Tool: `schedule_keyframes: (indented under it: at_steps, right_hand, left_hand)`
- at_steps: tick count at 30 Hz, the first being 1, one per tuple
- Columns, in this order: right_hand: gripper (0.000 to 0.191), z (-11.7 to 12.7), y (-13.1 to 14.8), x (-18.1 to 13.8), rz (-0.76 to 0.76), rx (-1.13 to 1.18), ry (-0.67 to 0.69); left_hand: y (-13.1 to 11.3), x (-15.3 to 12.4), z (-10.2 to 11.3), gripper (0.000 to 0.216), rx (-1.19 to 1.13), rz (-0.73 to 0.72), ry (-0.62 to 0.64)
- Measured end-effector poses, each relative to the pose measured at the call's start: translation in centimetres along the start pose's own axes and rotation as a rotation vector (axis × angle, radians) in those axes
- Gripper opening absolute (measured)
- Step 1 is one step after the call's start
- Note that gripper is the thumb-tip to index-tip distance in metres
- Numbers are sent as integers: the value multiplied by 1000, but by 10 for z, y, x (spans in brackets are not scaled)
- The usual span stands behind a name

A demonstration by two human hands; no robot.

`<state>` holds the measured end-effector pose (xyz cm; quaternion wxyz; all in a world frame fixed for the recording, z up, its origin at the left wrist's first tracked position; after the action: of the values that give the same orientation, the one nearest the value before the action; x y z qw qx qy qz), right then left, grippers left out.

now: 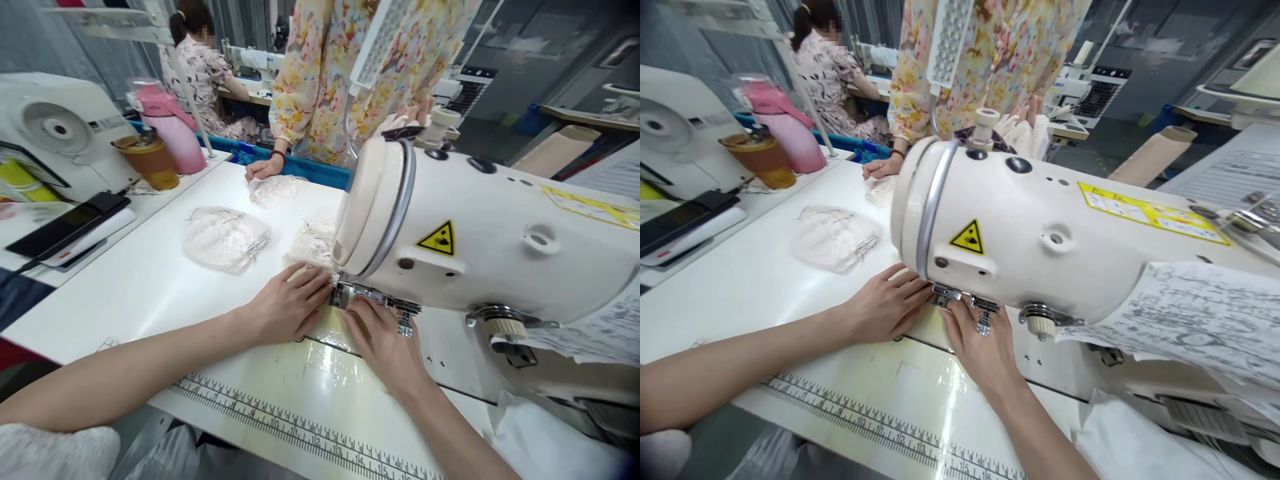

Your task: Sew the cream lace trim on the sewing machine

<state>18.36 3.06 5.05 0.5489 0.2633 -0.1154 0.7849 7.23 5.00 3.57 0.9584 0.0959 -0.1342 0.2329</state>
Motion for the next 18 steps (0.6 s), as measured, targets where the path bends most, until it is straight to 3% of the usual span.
schedule_keyframes:
  at_steps: [4,7,11,14,18]
  right_hand:
    - [19,2,0,-2,59,-5,-51]
    - [18,5,0,-2,98,6,-79]
    - [18,9,4,-2,139,-42,-109]
    - [21,11,6,-2,152,-71,-121]
    - [25,10,9,-2,176,-92,-128]
  left_hand:
    - [0,2,7,40,-1,41,36]
    - [36,-12,15,28,-23,308,127]
    - [98,-58,42,20,41,629,136]
    - [130,-92,50,18,-7,766,127]
    - [146,-113,50,22,-164,844,58]
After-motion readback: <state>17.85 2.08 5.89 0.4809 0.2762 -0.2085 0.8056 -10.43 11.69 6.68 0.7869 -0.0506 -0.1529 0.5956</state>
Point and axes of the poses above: each hand's wrist, its own x-axis towards the middle knuckle, its own z-axis out of the back of the hand, y = z × x, the point moved 9 cm from there along x, towards the middle knuckle, and after that the axes turned 10 degrees about -z, right-handed, at the moved point
